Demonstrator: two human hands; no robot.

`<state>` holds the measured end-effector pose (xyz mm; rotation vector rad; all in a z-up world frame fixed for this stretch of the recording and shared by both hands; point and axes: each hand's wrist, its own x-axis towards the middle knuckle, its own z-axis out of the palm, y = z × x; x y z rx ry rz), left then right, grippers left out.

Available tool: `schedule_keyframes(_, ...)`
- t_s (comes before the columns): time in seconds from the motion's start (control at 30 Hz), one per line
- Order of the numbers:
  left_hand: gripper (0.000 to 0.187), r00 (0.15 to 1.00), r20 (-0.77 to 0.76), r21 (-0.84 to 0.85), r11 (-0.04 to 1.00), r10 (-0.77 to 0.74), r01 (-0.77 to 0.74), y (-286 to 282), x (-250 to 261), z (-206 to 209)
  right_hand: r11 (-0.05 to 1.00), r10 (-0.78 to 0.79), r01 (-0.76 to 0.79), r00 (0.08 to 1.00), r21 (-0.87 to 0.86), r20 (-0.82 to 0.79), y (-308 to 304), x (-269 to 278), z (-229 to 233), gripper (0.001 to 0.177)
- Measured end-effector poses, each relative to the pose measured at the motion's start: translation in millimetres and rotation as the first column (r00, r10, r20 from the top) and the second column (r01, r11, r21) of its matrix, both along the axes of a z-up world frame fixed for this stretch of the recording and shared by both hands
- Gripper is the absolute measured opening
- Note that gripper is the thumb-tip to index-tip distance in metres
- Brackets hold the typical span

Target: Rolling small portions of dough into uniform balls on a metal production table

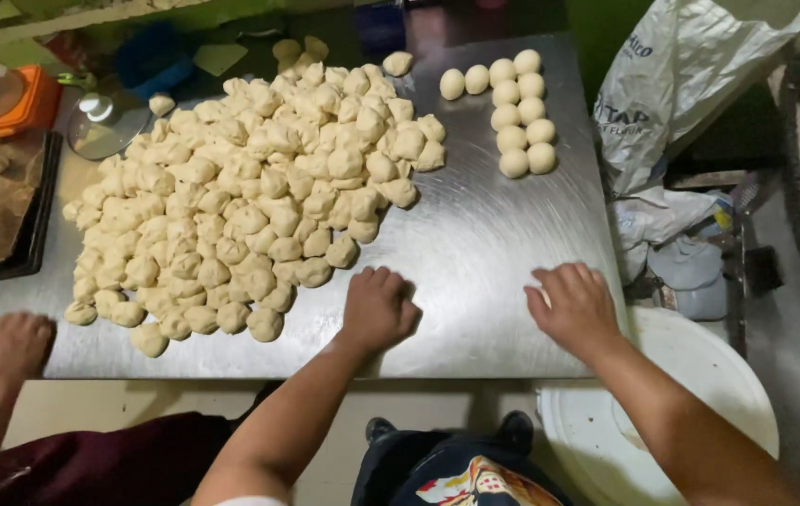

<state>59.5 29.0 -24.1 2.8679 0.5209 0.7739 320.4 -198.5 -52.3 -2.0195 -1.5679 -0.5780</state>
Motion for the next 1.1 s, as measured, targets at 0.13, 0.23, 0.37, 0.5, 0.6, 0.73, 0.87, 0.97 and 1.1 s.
schedule_keyframes(0.13,0.019,0.999,0.039,-0.061,0.998,0.018,-0.016,23.5,44.2,-7.1,0.998,-0.064,0.065,0.997,0.027,-0.032,60.4,17.8,-8.4,0.029)
schedule_keyframes(0.23,0.026,0.999,0.027,-0.081,0.996,-0.022,0.024,22.2,65.3,-19.0,0.996,-0.088,0.088,0.996,0.031,0.015,86.3,9.9,-13.8,0.027)
schedule_keyframes(0.37,0.017,0.987,0.103,-0.062,0.989,-0.124,0.131,-10.1,64.5,-28.6,0.974,-0.228,0.228,0.972,0.010,0.051,97.3,-50.1,-9.5,0.014)
schedule_keyframes(0.5,0.018,0.966,0.182,-0.178,0.960,-0.184,0.217,-23.5,30.7,-21.1,0.951,-0.302,0.308,0.907,-0.027,-0.293,92.2,-88.6,4.6,0.020)
schedule_keyframes(0.6,0.051,0.955,-0.042,-0.387,0.886,-0.294,0.256,-17.7,-8.0,1.9,0.949,-0.313,0.281,0.778,-0.144,-0.545,61.6,-121.1,53.8,0.048)
schedule_keyframes(0.73,0.068,0.902,-0.181,-0.522,0.816,-0.391,0.249,7.8,-32.9,40.7,0.904,-0.413,0.222,0.673,-0.364,-0.614,12.7,-114.4,30.3,0.073)
schedule_keyframes(0.87,0.063,0.921,-0.227,-0.479,0.859,-0.317,0.178,18.1,-24.6,42.6,0.903,-0.321,0.150,0.860,-0.403,-0.398,26.7,-95.2,46.9,0.054)
schedule_keyframes(0.97,0.061,0.952,-0.160,-0.481,0.863,-0.260,0.155,33.2,6.6,51.0,0.780,-0.358,-0.032,0.797,-0.625,-0.486,71.9,-49.3,103.3,0.046)
schedule_keyframes(1.1,0.073,0.993,-0.110,-0.386,0.923,-0.053,0.007,81.8,97.3,85.5,0.830,-0.083,-0.139,0.927,-0.539,-0.366,150.6,28.0,145.6,0.050)
